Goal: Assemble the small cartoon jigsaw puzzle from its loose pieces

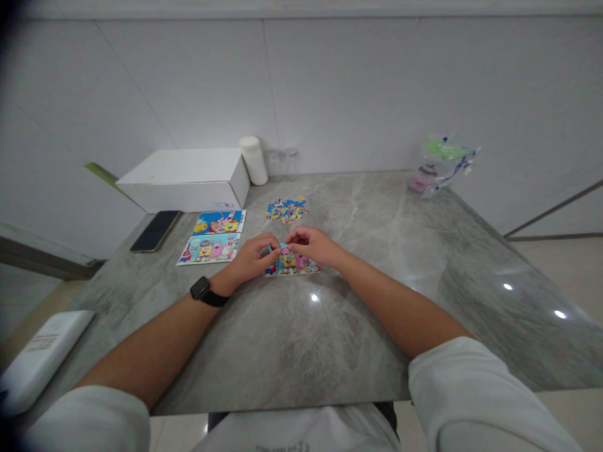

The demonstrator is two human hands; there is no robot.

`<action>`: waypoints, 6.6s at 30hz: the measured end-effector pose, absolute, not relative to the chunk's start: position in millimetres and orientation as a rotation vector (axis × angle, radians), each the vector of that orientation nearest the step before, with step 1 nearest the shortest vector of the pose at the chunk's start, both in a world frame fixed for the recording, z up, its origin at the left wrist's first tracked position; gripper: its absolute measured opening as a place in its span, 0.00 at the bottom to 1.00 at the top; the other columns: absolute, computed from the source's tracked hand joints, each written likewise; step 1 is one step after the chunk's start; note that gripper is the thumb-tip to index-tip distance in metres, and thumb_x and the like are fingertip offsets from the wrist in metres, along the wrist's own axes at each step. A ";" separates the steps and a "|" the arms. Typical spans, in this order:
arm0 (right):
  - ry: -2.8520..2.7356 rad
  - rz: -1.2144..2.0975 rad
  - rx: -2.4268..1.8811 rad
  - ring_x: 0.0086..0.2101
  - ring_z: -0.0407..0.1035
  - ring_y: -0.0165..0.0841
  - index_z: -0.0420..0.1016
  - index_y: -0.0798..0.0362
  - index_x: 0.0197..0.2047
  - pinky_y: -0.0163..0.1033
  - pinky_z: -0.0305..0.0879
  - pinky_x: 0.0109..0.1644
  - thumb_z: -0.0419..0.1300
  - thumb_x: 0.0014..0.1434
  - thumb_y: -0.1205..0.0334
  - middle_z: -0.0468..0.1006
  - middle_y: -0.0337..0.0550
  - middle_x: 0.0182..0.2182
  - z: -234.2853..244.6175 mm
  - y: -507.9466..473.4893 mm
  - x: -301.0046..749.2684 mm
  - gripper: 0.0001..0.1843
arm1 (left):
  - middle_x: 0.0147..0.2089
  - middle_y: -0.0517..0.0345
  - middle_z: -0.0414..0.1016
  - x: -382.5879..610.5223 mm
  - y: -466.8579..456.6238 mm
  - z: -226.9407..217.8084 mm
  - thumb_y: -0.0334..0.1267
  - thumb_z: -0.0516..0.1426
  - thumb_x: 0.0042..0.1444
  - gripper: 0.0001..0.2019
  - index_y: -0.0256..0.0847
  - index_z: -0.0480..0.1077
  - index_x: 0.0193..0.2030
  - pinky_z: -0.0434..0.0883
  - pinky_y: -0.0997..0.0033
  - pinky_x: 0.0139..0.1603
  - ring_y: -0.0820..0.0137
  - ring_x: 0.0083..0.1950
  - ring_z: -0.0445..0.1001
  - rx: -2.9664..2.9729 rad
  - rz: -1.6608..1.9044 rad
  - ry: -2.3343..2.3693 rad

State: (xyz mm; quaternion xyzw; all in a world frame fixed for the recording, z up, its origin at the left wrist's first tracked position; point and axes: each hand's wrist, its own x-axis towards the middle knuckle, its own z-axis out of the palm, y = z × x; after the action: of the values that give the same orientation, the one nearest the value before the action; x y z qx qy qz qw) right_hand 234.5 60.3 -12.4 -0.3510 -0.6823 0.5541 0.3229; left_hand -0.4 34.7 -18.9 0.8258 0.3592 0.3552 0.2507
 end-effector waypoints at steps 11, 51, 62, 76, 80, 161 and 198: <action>-1.813 1.464 -0.935 0.30 0.70 0.29 0.79 0.52 0.40 0.35 0.66 0.35 0.75 0.53 0.49 0.78 0.36 0.30 -14.7 62.7 236.7 0.18 | 0.38 0.56 0.78 1.2 33.8 -16.9 0.42 0.59 0.67 0.10 0.41 0.75 0.36 0.71 0.66 0.45 0.67 0.41 0.76 2.286 0.923 0.965; -2.528 1.091 -1.271 0.31 0.75 0.32 0.85 0.51 0.41 0.35 0.65 0.39 0.64 0.56 0.66 0.84 0.38 0.31 13.3 69.1 271.3 0.10 | 0.42 0.51 0.79 1.7 32.3 -17.4 0.40 0.54 0.71 0.12 0.41 0.78 0.41 0.68 0.61 0.50 0.63 0.45 0.75 2.692 0.728 0.876; -2.477 1.070 -1.262 0.33 0.73 0.32 0.81 0.53 0.48 0.35 0.64 0.39 0.60 0.57 0.65 0.81 0.38 0.31 9.2 72.3 271.6 0.16 | 0.46 0.51 0.80 3.4 26.7 -14.0 0.40 0.55 0.71 0.11 0.42 0.79 0.46 0.67 0.59 0.52 0.62 0.49 0.77 2.766 0.637 0.825; -2.347 1.114 -1.239 0.31 0.66 0.31 0.73 0.52 0.37 0.35 0.63 0.37 0.61 0.54 0.61 0.74 0.36 0.29 8.3 75.4 274.4 0.06 | 0.46 0.50 0.81 4.8 25.7 -13.6 0.40 0.55 0.72 0.11 0.42 0.79 0.47 0.67 0.59 0.52 0.62 0.49 0.76 2.778 0.612 0.769; -2.371 1.098 -1.222 0.32 0.68 0.32 0.75 0.52 0.38 0.35 0.63 0.38 0.63 0.54 0.61 0.76 0.37 0.30 6.2 76.9 275.2 0.08 | 0.47 0.50 0.81 4.9 25.8 -14.3 0.40 0.55 0.72 0.11 0.42 0.79 0.47 0.67 0.59 0.52 0.62 0.49 0.77 2.777 0.604 0.759; -2.459 0.650 -1.467 0.33 0.73 0.33 0.82 0.51 0.39 0.36 0.62 0.39 0.64 0.62 0.63 0.83 0.41 0.33 28.7 67.0 270.1 0.05 | 0.56 0.48 0.80 9.5 20.9 -17.5 0.43 0.58 0.69 0.15 0.44 0.74 0.60 0.68 0.55 0.62 0.58 0.58 0.76 2.632 0.580 0.757; -2.568 0.284 -1.038 0.62 0.70 0.47 0.78 0.49 0.61 0.58 0.65 0.69 0.65 0.67 0.56 0.77 0.53 0.62 -39.3 23.2 323.2 0.21 | 0.68 0.48 0.74 -38.2 16.0 -29.9 0.50 0.62 0.67 0.19 0.48 0.75 0.61 0.68 0.47 0.73 0.55 0.69 0.71 2.670 0.543 1.067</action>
State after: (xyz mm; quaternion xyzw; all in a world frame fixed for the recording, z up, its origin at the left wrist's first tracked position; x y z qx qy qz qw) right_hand 323.2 23.2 -39.3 -0.3669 -0.9076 0.1003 0.1775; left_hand -38.2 16.0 -29.9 0.9072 0.3624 0.1847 0.1075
